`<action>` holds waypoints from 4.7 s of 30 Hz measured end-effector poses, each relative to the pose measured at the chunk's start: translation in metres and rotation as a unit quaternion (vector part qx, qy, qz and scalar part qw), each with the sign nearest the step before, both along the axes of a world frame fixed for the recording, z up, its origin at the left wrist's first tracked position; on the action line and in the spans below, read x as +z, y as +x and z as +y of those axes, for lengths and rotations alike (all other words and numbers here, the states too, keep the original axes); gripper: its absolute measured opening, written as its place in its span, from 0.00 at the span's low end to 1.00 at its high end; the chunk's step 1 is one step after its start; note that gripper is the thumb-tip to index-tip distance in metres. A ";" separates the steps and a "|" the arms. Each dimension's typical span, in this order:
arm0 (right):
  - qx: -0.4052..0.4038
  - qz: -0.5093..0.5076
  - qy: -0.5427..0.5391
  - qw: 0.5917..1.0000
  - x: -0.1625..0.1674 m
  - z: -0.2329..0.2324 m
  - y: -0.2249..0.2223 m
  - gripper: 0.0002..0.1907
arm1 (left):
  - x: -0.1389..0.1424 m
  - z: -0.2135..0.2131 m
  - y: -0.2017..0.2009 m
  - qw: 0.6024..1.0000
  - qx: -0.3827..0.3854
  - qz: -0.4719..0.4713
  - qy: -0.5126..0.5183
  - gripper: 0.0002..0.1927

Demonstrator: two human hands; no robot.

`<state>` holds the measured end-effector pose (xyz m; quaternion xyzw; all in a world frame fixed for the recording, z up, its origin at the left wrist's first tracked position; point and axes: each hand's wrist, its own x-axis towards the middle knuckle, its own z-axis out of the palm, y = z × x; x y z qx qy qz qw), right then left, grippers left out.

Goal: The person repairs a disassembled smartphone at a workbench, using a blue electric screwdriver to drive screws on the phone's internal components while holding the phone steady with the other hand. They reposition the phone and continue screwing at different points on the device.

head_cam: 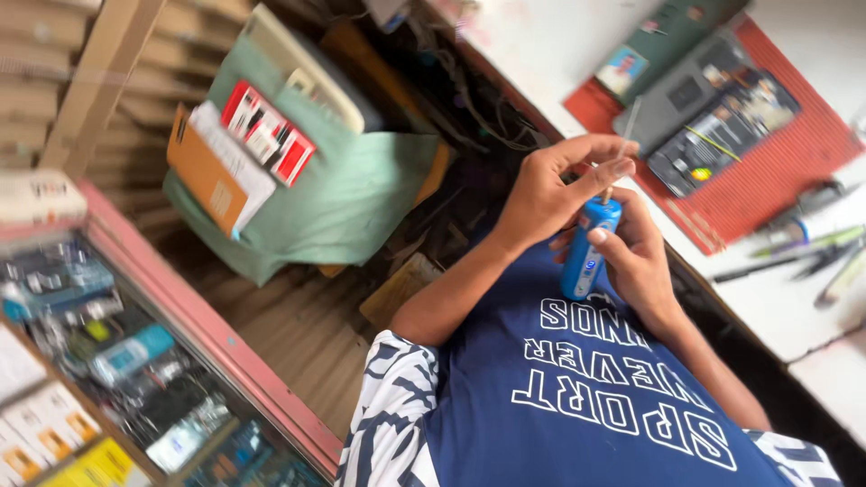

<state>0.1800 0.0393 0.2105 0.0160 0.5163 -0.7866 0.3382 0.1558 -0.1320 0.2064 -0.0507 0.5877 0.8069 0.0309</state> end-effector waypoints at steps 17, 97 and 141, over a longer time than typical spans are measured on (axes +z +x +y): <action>-0.178 0.162 0.059 0.969 -0.016 0.124 -0.019 0.08 | -0.012 0.141 0.037 0.990 -0.107 -0.090 0.018 0.13; 0.098 0.514 0.608 0.598 -0.035 0.114 -0.080 0.15 | -0.108 0.042 -0.041 0.937 0.102 -0.031 -0.334 0.10; 0.054 0.522 0.594 0.610 -0.053 0.123 -0.084 0.12 | -0.116 0.041 -0.041 0.934 0.090 -0.008 -0.346 0.10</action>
